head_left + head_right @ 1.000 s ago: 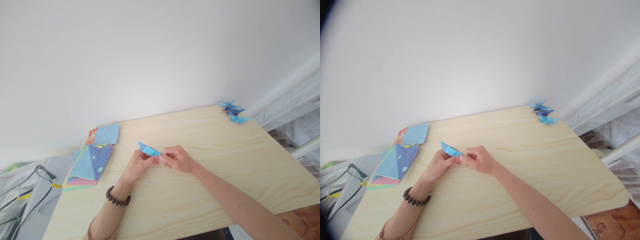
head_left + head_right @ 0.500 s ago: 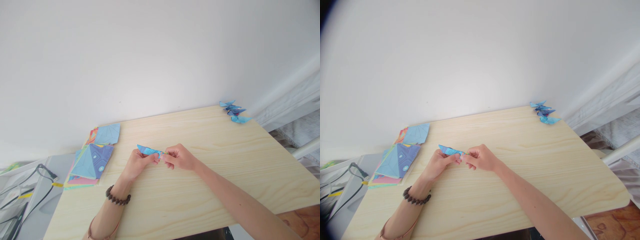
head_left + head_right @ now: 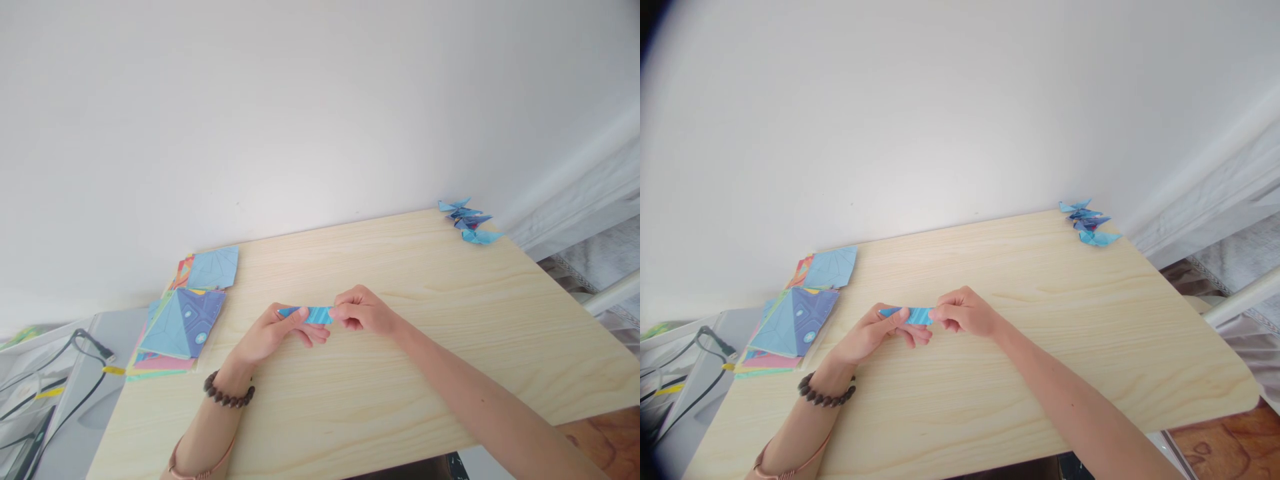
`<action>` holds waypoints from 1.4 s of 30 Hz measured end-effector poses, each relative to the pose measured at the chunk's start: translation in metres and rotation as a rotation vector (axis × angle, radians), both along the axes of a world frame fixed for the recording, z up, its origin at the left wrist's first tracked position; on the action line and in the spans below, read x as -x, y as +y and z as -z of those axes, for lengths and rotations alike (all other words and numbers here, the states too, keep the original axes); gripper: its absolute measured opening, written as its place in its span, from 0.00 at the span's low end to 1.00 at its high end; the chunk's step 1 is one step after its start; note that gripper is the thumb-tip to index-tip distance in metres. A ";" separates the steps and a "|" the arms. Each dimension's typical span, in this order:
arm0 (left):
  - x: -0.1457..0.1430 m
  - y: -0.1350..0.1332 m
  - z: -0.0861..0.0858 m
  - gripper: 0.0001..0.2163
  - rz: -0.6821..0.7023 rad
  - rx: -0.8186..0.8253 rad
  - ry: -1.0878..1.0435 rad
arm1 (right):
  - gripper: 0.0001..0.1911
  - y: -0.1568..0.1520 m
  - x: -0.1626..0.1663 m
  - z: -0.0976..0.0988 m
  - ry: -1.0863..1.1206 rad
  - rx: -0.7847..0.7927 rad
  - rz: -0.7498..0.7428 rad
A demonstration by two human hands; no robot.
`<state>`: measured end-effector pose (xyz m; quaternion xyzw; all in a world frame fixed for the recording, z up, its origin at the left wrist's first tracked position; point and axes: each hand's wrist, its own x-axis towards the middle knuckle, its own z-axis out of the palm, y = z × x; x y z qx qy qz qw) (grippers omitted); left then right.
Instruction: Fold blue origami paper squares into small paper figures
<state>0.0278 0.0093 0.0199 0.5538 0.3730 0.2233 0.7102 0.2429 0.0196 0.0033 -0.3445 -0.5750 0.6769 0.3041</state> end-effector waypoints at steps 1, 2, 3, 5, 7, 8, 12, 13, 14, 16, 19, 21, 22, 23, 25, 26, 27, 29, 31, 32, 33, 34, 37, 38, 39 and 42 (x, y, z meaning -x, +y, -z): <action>0.000 0.000 -0.002 0.21 0.031 -0.012 0.009 | 0.18 0.000 -0.001 0.000 0.009 0.003 0.006; 0.000 0.000 -0.003 0.22 0.052 -0.031 0.026 | 0.19 0.000 -0.001 0.000 0.017 0.001 0.011; 0.000 -0.001 -0.004 0.23 0.064 -0.057 0.047 | 0.19 0.000 -0.001 0.000 0.025 -0.005 0.017; -0.001 -0.001 -0.003 0.24 0.049 -0.117 0.088 | 0.19 -0.001 0.000 0.000 0.039 -0.022 0.018; -0.003 -0.001 0.000 0.24 -0.006 -0.160 0.108 | 0.19 -0.002 0.002 -0.001 0.038 -0.036 -0.013; -0.004 -0.001 0.002 0.23 -0.038 -0.173 0.112 | 0.19 -0.003 0.003 -0.001 0.031 -0.042 -0.041; -0.012 -0.004 0.006 0.23 -0.068 -0.207 0.127 | 0.19 -0.006 0.006 -0.003 -0.037 -0.093 -0.088; -0.013 -0.004 0.006 0.24 -0.052 -0.215 0.136 | 0.20 -0.006 0.006 -0.003 -0.048 -0.103 -0.077; -0.014 -0.005 0.006 0.24 -0.035 -0.223 0.148 | 0.20 -0.006 0.005 -0.003 -0.057 -0.107 -0.068; -0.013 -0.005 0.006 0.25 -0.010 -0.232 0.175 | 0.20 -0.006 0.004 -0.001 -0.062 -0.100 -0.066; -0.009 -0.005 0.009 0.28 0.015 -0.223 0.209 | 0.20 -0.005 0.002 0.002 -0.064 -0.072 -0.079; -0.006 -0.005 0.012 0.28 0.025 -0.226 0.216 | 0.21 -0.004 0.001 0.005 -0.061 -0.047 -0.091; -0.005 -0.005 0.014 0.28 0.029 -0.228 0.214 | 0.21 -0.004 0.000 0.006 -0.056 -0.035 -0.096; -0.004 -0.005 0.015 0.28 0.034 -0.228 0.211 | 0.20 -0.004 0.000 0.006 -0.050 -0.024 -0.100; -0.002 -0.004 0.016 0.26 0.047 -0.224 0.201 | 0.20 -0.004 -0.001 0.006 -0.036 -0.006 -0.106; -0.002 -0.004 0.015 0.25 0.060 -0.221 0.197 | 0.20 -0.004 -0.001 0.006 -0.030 0.000 -0.110; -0.002 -0.004 0.014 0.25 0.076 -0.218 0.193 | 0.20 -0.004 -0.001 0.005 -0.027 0.004 -0.114; -0.003 -0.003 0.011 0.24 0.116 -0.211 0.178 | 0.21 -0.004 -0.001 0.004 -0.025 0.004 -0.123; -0.003 -0.003 0.007 0.23 0.159 -0.202 0.150 | 0.20 -0.004 -0.001 0.003 -0.027 0.000 -0.128; -0.004 -0.003 0.005 0.24 0.175 -0.196 0.131 | 0.20 -0.004 0.000 0.003 -0.029 -0.001 -0.128; -0.004 -0.003 0.003 0.24 0.191 -0.188 0.112 | 0.20 -0.004 0.000 0.003 -0.030 -0.001 -0.131; -0.004 -0.003 0.002 0.24 0.206 -0.178 0.096 | 0.20 -0.004 0.000 0.003 -0.032 -0.002 -0.134; -0.005 -0.002 -0.002 0.25 0.232 -0.150 0.082 | 0.20 -0.004 -0.001 0.004 -0.049 -0.014 -0.138; -0.005 -0.002 -0.004 0.25 0.236 -0.151 0.095 | 0.20 -0.004 -0.002 0.004 -0.062 -0.029 -0.138; -0.006 -0.002 -0.005 0.25 0.236 -0.157 0.109 | 0.20 -0.004 -0.003 0.004 -0.076 -0.050 -0.136; -0.007 -0.001 -0.006 0.23 0.177 -0.169 0.112 | 0.19 -0.003 -0.006 0.003 -0.125 -0.143 -0.120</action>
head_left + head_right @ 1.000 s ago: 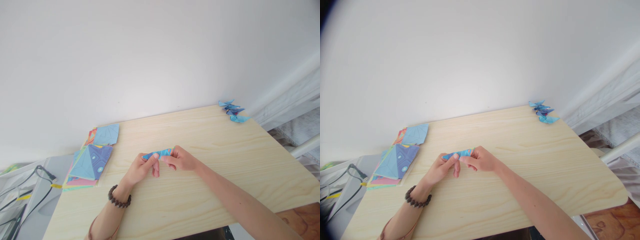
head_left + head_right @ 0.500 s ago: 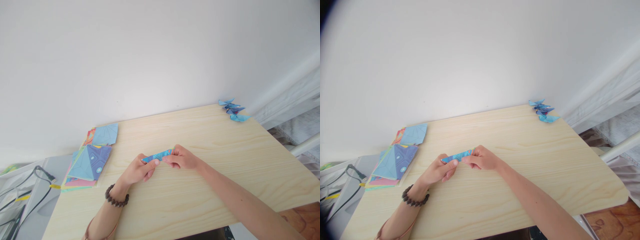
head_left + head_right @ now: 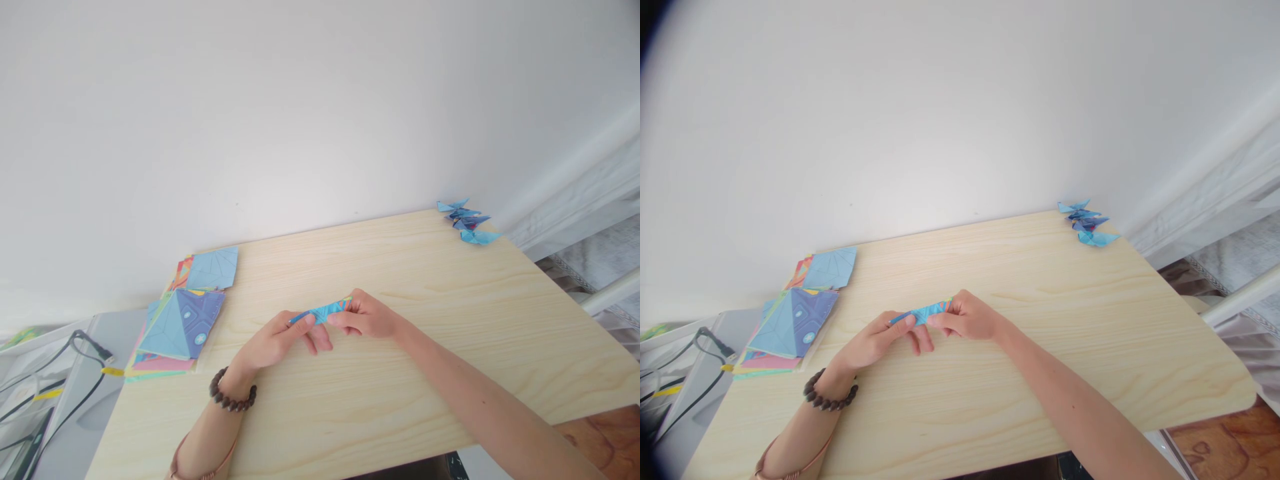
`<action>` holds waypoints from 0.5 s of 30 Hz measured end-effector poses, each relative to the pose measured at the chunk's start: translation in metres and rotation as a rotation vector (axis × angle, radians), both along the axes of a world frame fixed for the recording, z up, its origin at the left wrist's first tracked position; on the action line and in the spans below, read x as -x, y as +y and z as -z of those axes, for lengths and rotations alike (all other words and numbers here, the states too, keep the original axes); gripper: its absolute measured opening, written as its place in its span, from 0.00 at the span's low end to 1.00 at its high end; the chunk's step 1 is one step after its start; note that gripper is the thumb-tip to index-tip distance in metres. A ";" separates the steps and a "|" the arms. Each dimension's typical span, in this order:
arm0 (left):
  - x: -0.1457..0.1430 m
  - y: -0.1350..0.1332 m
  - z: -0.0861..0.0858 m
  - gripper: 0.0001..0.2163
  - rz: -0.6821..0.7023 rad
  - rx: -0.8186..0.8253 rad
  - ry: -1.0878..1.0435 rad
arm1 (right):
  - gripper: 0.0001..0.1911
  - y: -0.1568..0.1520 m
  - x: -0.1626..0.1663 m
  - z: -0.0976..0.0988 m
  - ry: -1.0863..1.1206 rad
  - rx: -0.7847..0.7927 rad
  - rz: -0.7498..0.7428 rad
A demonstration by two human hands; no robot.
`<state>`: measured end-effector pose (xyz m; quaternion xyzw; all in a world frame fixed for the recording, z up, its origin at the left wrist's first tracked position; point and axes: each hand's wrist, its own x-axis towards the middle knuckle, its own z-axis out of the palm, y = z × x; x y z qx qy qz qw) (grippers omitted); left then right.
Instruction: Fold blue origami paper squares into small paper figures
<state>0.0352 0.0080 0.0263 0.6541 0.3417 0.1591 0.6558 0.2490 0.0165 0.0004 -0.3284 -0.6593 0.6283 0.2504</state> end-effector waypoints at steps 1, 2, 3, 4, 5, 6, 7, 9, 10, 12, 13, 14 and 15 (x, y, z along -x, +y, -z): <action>0.000 0.000 0.000 0.22 -0.031 -0.001 -0.012 | 0.19 0.000 0.000 -0.001 -0.011 -0.034 0.008; -0.001 0.000 0.001 0.21 -0.069 -0.005 -0.022 | 0.18 0.000 0.000 -0.001 -0.015 -0.058 0.023; -0.001 0.000 0.003 0.20 -0.111 -0.016 -0.027 | 0.18 0.000 0.001 -0.001 -0.011 -0.069 0.048; -0.001 0.000 0.005 0.19 -0.153 -0.037 -0.021 | 0.16 0.000 0.002 -0.001 0.003 -0.070 0.082; -0.001 -0.001 0.007 0.18 -0.193 -0.067 -0.009 | 0.15 0.001 0.004 -0.001 0.025 -0.064 0.126; -0.001 -0.001 0.008 0.18 -0.232 -0.099 0.006 | 0.14 0.001 0.006 0.000 0.054 -0.053 0.179; -0.002 -0.001 0.010 0.17 -0.260 -0.128 0.021 | 0.13 0.001 0.008 0.001 0.083 -0.043 0.234; -0.002 -0.002 0.011 0.17 -0.279 -0.175 0.059 | 0.15 0.002 0.012 0.003 0.132 -0.023 0.320; -0.003 -0.002 0.012 0.17 -0.277 -0.198 0.079 | 0.16 0.003 0.012 0.004 0.148 -0.012 0.343; -0.004 -0.003 0.011 0.17 -0.249 -0.232 0.100 | 0.15 0.003 0.013 0.006 0.165 0.006 0.358; -0.004 -0.003 0.010 0.17 -0.226 -0.233 0.083 | 0.14 0.004 0.013 0.007 0.166 0.009 0.353; -0.004 -0.003 0.010 0.18 -0.204 -0.216 0.046 | 0.14 0.004 0.013 0.008 0.166 0.009 0.345; -0.003 -0.002 0.010 0.20 -0.186 -0.183 0.000 | 0.14 0.003 0.012 0.008 0.163 0.009 0.339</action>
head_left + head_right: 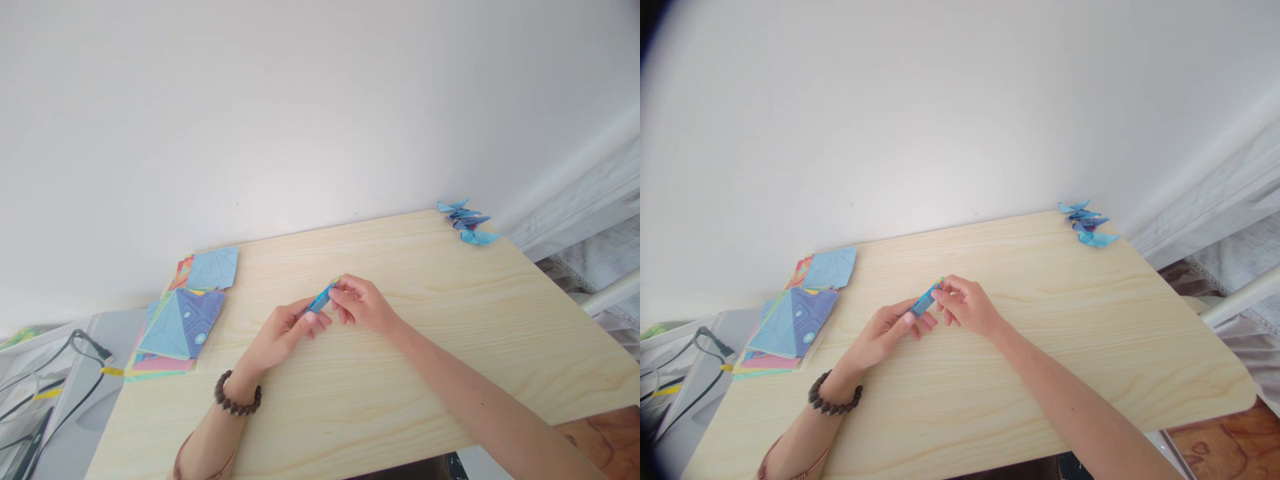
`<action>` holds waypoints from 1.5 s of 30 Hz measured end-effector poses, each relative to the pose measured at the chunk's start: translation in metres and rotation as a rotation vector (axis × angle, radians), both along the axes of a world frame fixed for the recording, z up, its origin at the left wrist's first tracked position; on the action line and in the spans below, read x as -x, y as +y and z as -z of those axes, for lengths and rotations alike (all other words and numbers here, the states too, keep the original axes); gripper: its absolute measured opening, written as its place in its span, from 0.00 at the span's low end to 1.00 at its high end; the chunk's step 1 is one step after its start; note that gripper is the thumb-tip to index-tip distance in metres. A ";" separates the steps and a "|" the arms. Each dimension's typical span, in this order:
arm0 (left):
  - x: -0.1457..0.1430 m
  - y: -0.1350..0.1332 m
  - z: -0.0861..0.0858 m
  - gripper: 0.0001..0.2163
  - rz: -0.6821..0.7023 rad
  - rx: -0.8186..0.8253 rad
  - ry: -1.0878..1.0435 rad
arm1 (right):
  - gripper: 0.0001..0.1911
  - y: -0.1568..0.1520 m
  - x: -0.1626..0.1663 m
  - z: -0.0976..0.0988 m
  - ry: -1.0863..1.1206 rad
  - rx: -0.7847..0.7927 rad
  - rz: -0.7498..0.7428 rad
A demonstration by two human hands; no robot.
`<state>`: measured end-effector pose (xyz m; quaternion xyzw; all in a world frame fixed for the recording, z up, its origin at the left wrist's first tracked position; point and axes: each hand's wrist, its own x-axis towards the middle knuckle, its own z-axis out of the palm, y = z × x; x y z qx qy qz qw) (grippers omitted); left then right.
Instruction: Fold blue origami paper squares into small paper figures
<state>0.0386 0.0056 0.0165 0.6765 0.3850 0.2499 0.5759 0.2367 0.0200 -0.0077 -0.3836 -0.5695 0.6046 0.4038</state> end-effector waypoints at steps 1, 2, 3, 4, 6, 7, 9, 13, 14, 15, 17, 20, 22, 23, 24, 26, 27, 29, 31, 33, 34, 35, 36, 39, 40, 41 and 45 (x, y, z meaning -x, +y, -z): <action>0.000 0.000 0.000 0.21 0.010 0.037 -0.045 | 0.14 0.000 0.000 0.000 0.000 0.003 -0.006; 0.000 0.001 0.000 0.22 0.010 0.075 -0.073 | 0.14 0.000 0.000 0.000 0.003 0.010 -0.007; 0.000 0.001 0.000 0.22 0.001 0.103 -0.080 | 0.14 0.000 0.000 -0.001 0.010 0.019 -0.007; 0.000 0.002 0.001 0.21 -0.013 0.118 -0.071 | 0.15 -0.001 0.000 -0.002 0.021 0.028 -0.006; -0.001 0.002 0.001 0.18 -0.039 0.123 -0.048 | 0.17 -0.001 0.001 -0.003 0.044 0.043 -0.002; -0.002 0.002 0.002 0.18 -0.051 0.124 -0.047 | 0.18 -0.002 0.001 -0.004 0.050 0.047 0.000; -0.004 0.002 0.002 0.19 -0.073 0.131 -0.050 | 0.18 -0.002 0.001 -0.006 0.045 0.048 0.005; -0.004 0.003 0.003 0.18 -0.089 0.133 -0.064 | 0.16 -0.004 0.002 -0.006 0.035 0.062 0.013; -0.004 0.003 0.003 0.18 -0.091 0.135 -0.070 | 0.16 -0.004 0.002 -0.006 0.037 0.067 0.012; -0.004 0.003 0.003 0.18 -0.095 0.140 -0.076 | 0.16 -0.004 0.002 -0.006 0.040 0.070 0.012; -0.003 0.004 0.003 0.18 -0.105 0.154 -0.080 | 0.15 -0.003 0.001 -0.006 0.049 0.071 0.007; -0.003 0.004 0.002 0.18 -0.120 0.173 -0.082 | 0.15 -0.002 0.001 -0.004 0.065 0.060 -0.010; -0.003 0.004 0.001 0.18 -0.129 0.193 -0.088 | 0.15 -0.001 0.001 -0.002 0.061 0.050 -0.014; -0.003 0.004 0.001 0.18 -0.132 0.203 -0.089 | 0.15 -0.001 0.001 -0.002 0.054 0.047 -0.012; -0.002 0.004 0.000 0.19 -0.129 0.208 -0.088 | 0.15 -0.001 0.001 -0.001 0.043 0.046 -0.008; -0.002 0.004 0.000 0.20 -0.104 0.202 -0.074 | 0.15 -0.002 0.001 0.000 0.013 0.043 -0.002; -0.002 0.003 0.000 0.20 -0.090 0.192 -0.059 | 0.16 -0.002 0.001 0.000 -0.011 0.035 -0.007; -0.002 0.003 0.001 0.20 -0.074 0.172 -0.012 | 0.17 -0.004 0.001 0.000 -0.076 -0.004 -0.029; -0.003 0.003 0.002 0.19 -0.089 0.162 0.035 | 0.18 -0.005 0.001 0.000 -0.142 -0.060 -0.045; -0.004 0.003 0.003 0.18 -0.108 0.161 0.055 | 0.19 -0.005 0.001 0.001 -0.187 -0.105 -0.047; -0.005 0.003 0.003 0.17 -0.114 0.166 0.052 | 0.19 -0.005 0.001 0.002 -0.198 -0.118 -0.044; -0.006 0.003 0.003 0.16 -0.120 0.172 0.045 | 0.19 -0.005 0.002 0.002 -0.205 -0.127 -0.042; -0.007 0.003 0.003 0.16 -0.125 0.180 0.039 | 0.19 -0.005 0.002 0.002 -0.209 -0.135 -0.041; -0.009 0.003 0.003 0.17 -0.164 0.200 0.032 | 0.21 -0.006 0.004 0.000 -0.225 -0.150 -0.024; -0.009 0.003 0.003 0.17 -0.187 0.206 0.029 | 0.21 -0.007 0.005 -0.001 -0.233 -0.149 -0.017; -0.010 0.003 0.004 0.18 -0.210 0.212 0.023 | 0.21 -0.008 0.006 -0.002 -0.242 -0.145 -0.010; -0.010 0.001 0.006 0.18 -0.241 0.201 0.004 | 0.22 -0.010 0.010 -0.004 -0.266 -0.116 0.013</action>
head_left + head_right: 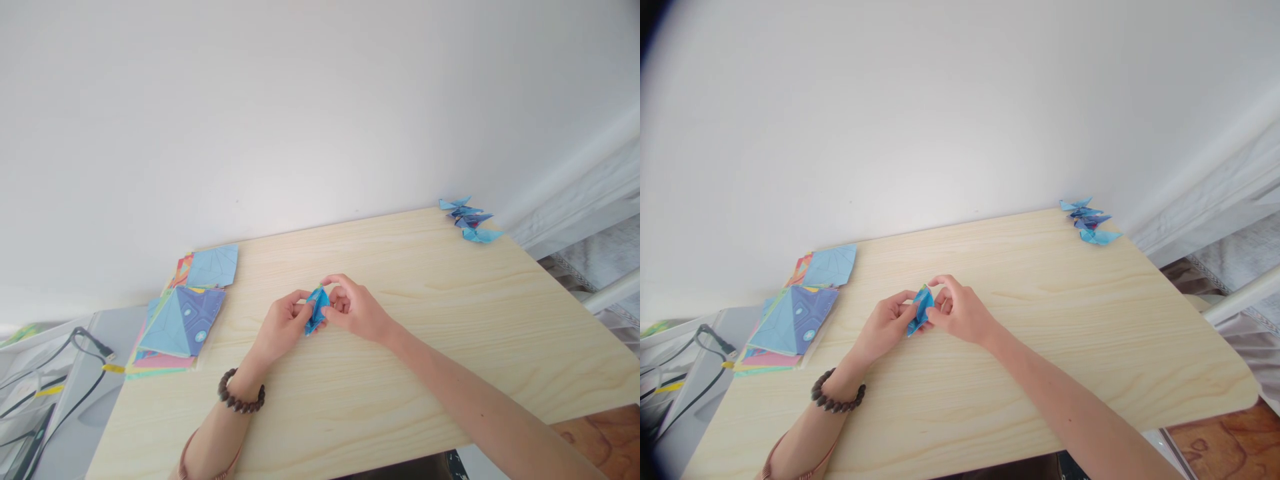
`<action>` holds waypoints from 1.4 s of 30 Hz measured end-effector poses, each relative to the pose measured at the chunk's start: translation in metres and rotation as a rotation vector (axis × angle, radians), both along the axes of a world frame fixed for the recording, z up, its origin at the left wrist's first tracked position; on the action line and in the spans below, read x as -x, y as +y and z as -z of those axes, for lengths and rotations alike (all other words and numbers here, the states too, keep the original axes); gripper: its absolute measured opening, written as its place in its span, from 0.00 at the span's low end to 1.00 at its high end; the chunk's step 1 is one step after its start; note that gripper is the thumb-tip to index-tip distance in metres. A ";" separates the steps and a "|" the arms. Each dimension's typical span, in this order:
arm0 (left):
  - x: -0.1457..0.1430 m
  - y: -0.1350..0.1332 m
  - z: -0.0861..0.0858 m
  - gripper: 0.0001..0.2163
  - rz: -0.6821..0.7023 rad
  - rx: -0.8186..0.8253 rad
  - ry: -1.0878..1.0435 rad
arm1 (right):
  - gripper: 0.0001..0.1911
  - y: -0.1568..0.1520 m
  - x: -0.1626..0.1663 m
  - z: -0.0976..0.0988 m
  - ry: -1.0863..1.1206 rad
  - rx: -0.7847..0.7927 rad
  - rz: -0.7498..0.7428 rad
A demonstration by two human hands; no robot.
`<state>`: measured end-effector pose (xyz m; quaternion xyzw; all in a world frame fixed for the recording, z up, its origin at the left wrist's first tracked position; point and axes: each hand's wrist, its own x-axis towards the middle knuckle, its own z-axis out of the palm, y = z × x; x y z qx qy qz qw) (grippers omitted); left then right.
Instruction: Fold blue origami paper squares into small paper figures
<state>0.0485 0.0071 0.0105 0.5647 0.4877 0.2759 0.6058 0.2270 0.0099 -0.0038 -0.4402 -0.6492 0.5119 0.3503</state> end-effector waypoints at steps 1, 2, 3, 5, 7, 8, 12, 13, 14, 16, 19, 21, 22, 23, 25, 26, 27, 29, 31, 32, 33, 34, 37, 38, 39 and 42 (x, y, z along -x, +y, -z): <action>0.000 0.000 0.000 0.18 0.007 -0.010 -0.002 | 0.22 0.000 0.000 0.000 -0.002 0.004 0.006; 0.000 0.000 0.000 0.17 0.012 -0.018 -0.004 | 0.23 0.000 0.000 0.001 -0.002 0.008 0.006; 0.000 0.000 0.000 0.17 0.015 -0.023 -0.006 | 0.24 0.000 0.000 0.002 0.000 0.009 0.006; -0.001 0.001 0.000 0.16 0.019 -0.024 -0.011 | 0.25 0.001 -0.001 0.003 0.004 0.005 0.004; -0.001 0.001 0.001 0.16 0.017 -0.021 -0.014 | 0.25 0.002 -0.002 0.003 0.002 -0.001 0.001; -0.001 0.001 0.001 0.16 0.011 -0.021 -0.014 | 0.25 0.002 -0.002 0.003 -0.002 -0.006 0.001; 0.000 0.002 0.002 0.14 -0.021 -0.026 0.002 | 0.24 0.001 -0.001 0.002 -0.046 -0.047 0.010; 0.000 0.002 0.002 0.14 -0.018 -0.025 0.011 | 0.25 0.000 -0.001 0.001 -0.064 -0.075 0.027; 0.000 0.002 0.002 0.14 -0.009 -0.025 0.025 | 0.26 -0.001 -0.001 0.001 -0.085 -0.116 0.051; 0.001 0.002 0.000 0.14 0.016 -0.031 0.065 | 0.24 -0.001 -0.001 -0.001 -0.132 -0.229 0.082; 0.001 0.002 -0.004 0.14 0.062 -0.054 0.144 | 0.15 -0.001 -0.004 -0.004 -0.203 -0.365 0.049; 0.003 0.001 -0.006 0.14 0.079 -0.068 0.177 | 0.10 0.000 -0.006 -0.004 -0.222 -0.390 0.021; 0.004 0.001 -0.007 0.14 0.078 -0.073 0.182 | 0.09 0.000 -0.007 -0.004 -0.220 -0.389 0.009; 0.005 0.000 -0.008 0.14 0.069 -0.077 0.180 | 0.08 0.001 -0.008 -0.003 -0.214 -0.380 -0.004; 0.007 0.000 -0.007 0.13 0.046 -0.078 0.164 | 0.08 0.001 -0.008 -0.002 -0.212 -0.341 -0.022; 0.009 0.000 -0.006 0.13 0.036 -0.077 0.152 | 0.08 0.001 -0.008 -0.002 -0.219 -0.317 -0.021; 0.010 0.000 -0.004 0.13 0.025 -0.075 0.140 | 0.09 0.000 -0.008 -0.002 -0.230 -0.295 -0.013; 0.011 0.000 0.000 0.12 -0.003 -0.078 0.121 | 0.09 0.000 -0.007 -0.002 -0.253 -0.260 0.010; 0.012 0.000 0.002 0.11 -0.035 -0.116 0.138 | 0.08 -0.001 -0.006 -0.003 -0.269 -0.246 0.019; 0.013 0.000 0.002 0.11 -0.049 -0.154 0.160 | 0.08 -0.001 -0.006 -0.003 -0.275 -0.244 0.021; 0.013 0.000 0.001 0.10 -0.058 -0.204 0.185 | 0.07 -0.001 -0.006 -0.004 -0.281 -0.246 0.026; 0.014 0.001 0.000 0.09 -0.053 -0.264 0.211 | 0.07 -0.001 -0.006 -0.004 -0.289 -0.250 0.036; 0.019 0.002 -0.007 0.08 0.025 -0.470 0.272 | 0.06 -0.001 -0.005 -0.004 -0.334 -0.269 0.093; 0.020 0.002 -0.008 0.08 0.063 -0.535 0.295 | 0.06 -0.001 -0.004 -0.004 -0.353 -0.278 0.116; 0.021 0.002 -0.009 0.07 0.100 -0.590 0.322 | 0.06 -0.001 -0.004 -0.003 -0.370 -0.290 0.135; 0.022 0.003 -0.006 0.06 0.159 -0.680 0.429 | 0.05 -0.002 -0.003 -0.003 -0.413 -0.340 0.163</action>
